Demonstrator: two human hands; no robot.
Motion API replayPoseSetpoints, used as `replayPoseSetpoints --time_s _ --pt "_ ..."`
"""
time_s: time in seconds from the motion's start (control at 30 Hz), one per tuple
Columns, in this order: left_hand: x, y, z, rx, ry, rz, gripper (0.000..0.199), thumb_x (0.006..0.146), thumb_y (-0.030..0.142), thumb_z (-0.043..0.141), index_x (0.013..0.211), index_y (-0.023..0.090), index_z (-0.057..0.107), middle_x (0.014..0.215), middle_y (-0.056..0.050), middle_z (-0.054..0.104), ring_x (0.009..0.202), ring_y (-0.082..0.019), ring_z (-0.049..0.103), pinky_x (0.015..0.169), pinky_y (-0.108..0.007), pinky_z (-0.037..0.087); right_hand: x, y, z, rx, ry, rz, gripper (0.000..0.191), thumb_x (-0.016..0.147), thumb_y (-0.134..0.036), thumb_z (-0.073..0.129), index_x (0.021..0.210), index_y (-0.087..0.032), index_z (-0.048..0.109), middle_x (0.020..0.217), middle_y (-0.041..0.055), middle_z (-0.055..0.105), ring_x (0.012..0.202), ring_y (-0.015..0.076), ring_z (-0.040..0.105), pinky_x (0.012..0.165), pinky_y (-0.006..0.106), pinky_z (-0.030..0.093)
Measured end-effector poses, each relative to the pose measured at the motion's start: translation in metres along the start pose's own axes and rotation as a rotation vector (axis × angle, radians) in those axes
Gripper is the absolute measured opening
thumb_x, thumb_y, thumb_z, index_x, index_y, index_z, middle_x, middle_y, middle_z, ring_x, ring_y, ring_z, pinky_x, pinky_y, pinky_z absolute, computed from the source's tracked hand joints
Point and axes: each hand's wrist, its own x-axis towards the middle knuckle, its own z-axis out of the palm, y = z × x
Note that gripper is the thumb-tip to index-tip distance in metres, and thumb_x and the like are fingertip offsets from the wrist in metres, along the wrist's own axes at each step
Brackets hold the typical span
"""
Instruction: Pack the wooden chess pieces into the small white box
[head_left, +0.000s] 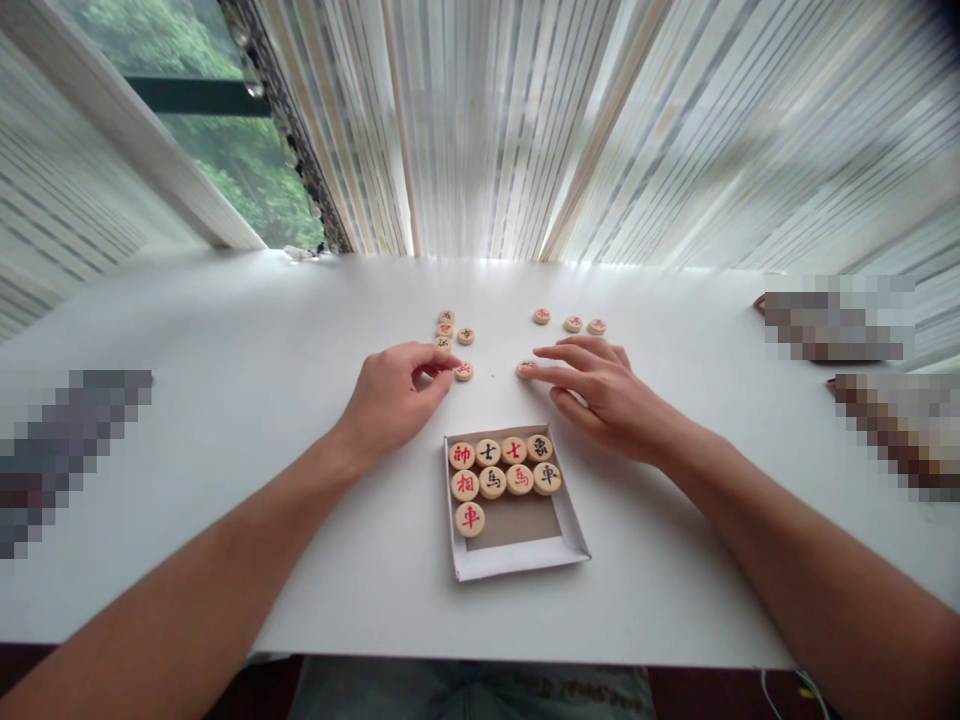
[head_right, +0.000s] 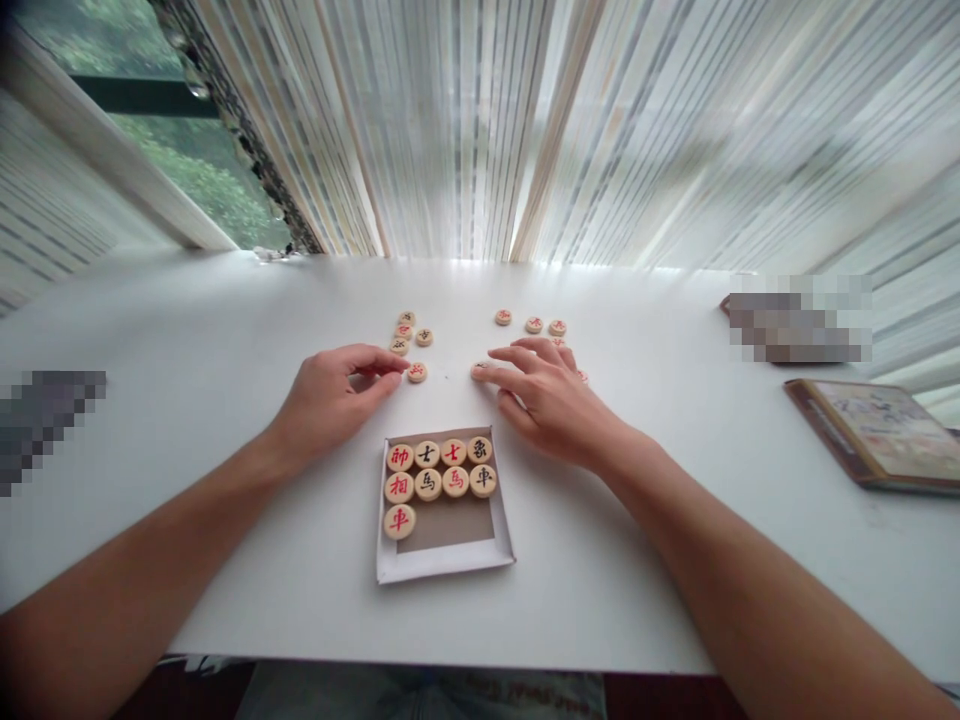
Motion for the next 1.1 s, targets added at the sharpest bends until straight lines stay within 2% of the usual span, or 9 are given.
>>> replayPoseSetpoints --time_s 0.13,0.23,0.37,0.6,0.7,0.8,0.87,0.93,1.1 --pt "0.0 -0.001 -0.001 -0.005 -0.001 0.006 0.022 0.089 0.022 0.069 0.101 0.019 0.087 0.102 -0.007 0.086 0.093 -0.024 0.079 0.088 -0.033 0.062 0.0 0.004 -0.005 0.097 0.084 -0.062 0.024 0.101 -0.025 0.061 0.112 -0.022 0.082 0.125 0.0147 0.078 0.118 0.035 0.07 0.106 0.057 0.05" --pt "0.0 -0.001 -0.002 0.007 -0.004 0.002 0.022 0.09 0.023 0.068 0.102 0.019 0.087 0.102 -0.007 0.086 0.093 -0.025 0.079 0.086 -0.033 0.061 0.001 0.007 -0.003 0.12 0.125 -0.041 0.026 0.099 -0.032 0.07 0.117 -0.017 0.081 0.12 0.0172 0.079 0.11 0.0343 0.073 0.1 0.054 0.054" --pt "0.0 0.0 -0.002 0.027 0.002 0.0 0.022 0.09 0.024 0.068 0.102 0.019 0.086 0.102 -0.007 0.086 0.094 -0.025 0.079 0.086 -0.034 0.061 0.001 0.011 0.004 0.082 0.078 -0.002 0.033 0.099 -0.039 0.074 0.123 -0.018 0.08 0.119 0.0179 0.078 0.11 0.0361 0.069 0.099 0.055 0.053" --pt "-0.004 0.003 -0.002 -0.017 -0.008 0.052 0.021 0.091 0.024 0.068 0.101 0.021 0.086 0.106 -0.006 0.086 0.099 -0.025 0.079 0.086 -0.033 0.061 0.002 0.01 0.006 0.105 0.066 0.004 0.016 0.101 -0.035 0.07 0.103 -0.021 0.08 0.105 0.0129 0.079 0.097 0.032 0.067 0.092 0.049 0.05" --pt "-0.006 0.008 -0.002 -0.046 0.001 0.055 0.019 0.091 0.025 0.069 0.101 0.02 0.085 0.105 -0.006 0.086 0.099 -0.025 0.079 0.085 -0.033 0.061 0.002 0.005 0.001 0.124 0.103 0.008 0.015 0.103 -0.031 0.067 0.105 -0.02 0.076 0.098 0.0115 0.08 0.092 0.0301 0.07 0.09 0.047 0.051" --pt "-0.009 0.016 -0.002 -0.129 -0.028 0.022 0.019 0.092 0.029 0.07 0.1 0.02 0.085 0.104 -0.006 0.086 0.1 -0.026 0.079 0.082 -0.033 0.062 0.001 -0.007 -0.006 0.181 0.148 0.025 0.017 0.103 -0.032 0.068 0.111 -0.019 0.074 0.092 0.0089 0.079 0.082 0.0245 0.071 0.077 0.039 0.054" --pt "-0.012 0.022 -0.002 -0.21 -0.078 0.011 0.02 0.093 0.033 0.071 0.099 0.02 0.085 0.103 -0.006 0.086 0.1 -0.026 0.079 0.086 -0.034 0.062 -0.001 -0.021 -0.01 0.364 0.184 0.101 0.017 0.099 -0.034 0.074 0.11 -0.022 0.075 0.09 0.0058 0.078 0.076 0.021 0.069 0.069 0.034 0.053" --pt "-0.015 0.027 -0.001 -0.295 -0.152 0.017 0.02 0.093 0.036 0.072 0.098 0.021 0.085 0.1 -0.005 0.086 0.097 -0.025 0.079 0.089 -0.035 0.061 -0.003 -0.035 -0.012 0.615 0.176 0.132 0.019 0.096 -0.034 0.079 0.111 -0.022 0.076 0.089 0.0044 0.076 0.078 0.0199 0.068 0.07 0.033 0.054" --pt "-0.021 0.034 0.0 -0.455 -0.284 -0.001 0.019 0.092 0.037 0.078 0.098 0.022 0.087 0.094 -0.004 0.086 0.091 -0.024 0.08 0.086 -0.035 0.06 -0.006 -0.055 -0.011 0.991 0.057 0.163 0.024 0.098 -0.033 0.077 0.118 -0.02 0.078 0.086 0.0052 0.075 0.075 0.0183 0.065 0.068 0.033 0.055"
